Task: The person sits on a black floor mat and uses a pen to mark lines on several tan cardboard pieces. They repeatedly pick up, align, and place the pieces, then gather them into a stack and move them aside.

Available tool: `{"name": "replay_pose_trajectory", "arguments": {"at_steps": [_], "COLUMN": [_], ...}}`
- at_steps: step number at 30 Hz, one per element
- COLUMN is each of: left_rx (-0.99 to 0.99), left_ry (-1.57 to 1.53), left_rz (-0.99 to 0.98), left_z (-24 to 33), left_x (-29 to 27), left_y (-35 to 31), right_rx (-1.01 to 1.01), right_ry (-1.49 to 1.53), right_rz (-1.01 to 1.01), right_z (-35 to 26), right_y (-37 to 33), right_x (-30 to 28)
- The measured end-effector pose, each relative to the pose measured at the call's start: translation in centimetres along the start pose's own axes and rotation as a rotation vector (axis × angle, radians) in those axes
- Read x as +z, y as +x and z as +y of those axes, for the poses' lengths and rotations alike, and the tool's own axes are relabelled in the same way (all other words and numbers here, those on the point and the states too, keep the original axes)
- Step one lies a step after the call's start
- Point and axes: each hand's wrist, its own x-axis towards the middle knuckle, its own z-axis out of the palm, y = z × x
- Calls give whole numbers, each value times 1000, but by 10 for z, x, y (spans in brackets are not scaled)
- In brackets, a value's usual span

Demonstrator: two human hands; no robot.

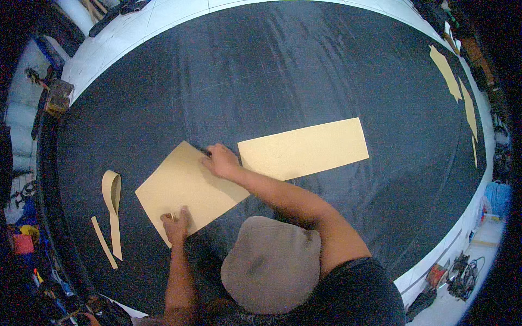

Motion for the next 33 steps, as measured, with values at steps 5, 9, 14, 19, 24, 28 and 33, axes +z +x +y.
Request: {"name": "replay_pose_trajectory", "arguments": {"at_steps": [5,9,14,19,24,28,33], "left_rx": [47,170,119,-41,176,378,721], "left_ry": [-397,-235,-84,98,268,147,-183], "left_rz": [238,542,581,486,485,532,468], "left_z": [-24,-50,-58,-58,-56,7,119], "left_x": [-36,-53,-93,-122,-115,-127,-115], "left_y": [57,103,163,195,240,190,86], "right_rx": [41,242,267,440,466,285,157], "right_ry": [267,246,167,103,-589,-334,-71], "right_rz": [-118,297,425,393,749,869,387], "right_z": [8,110,231,296,375,301,141], "right_y": [-30,-99,-178,-224,-268,-225,-143], "right_x": [-52,-178,-283,-325,-360,-294,-169]}}
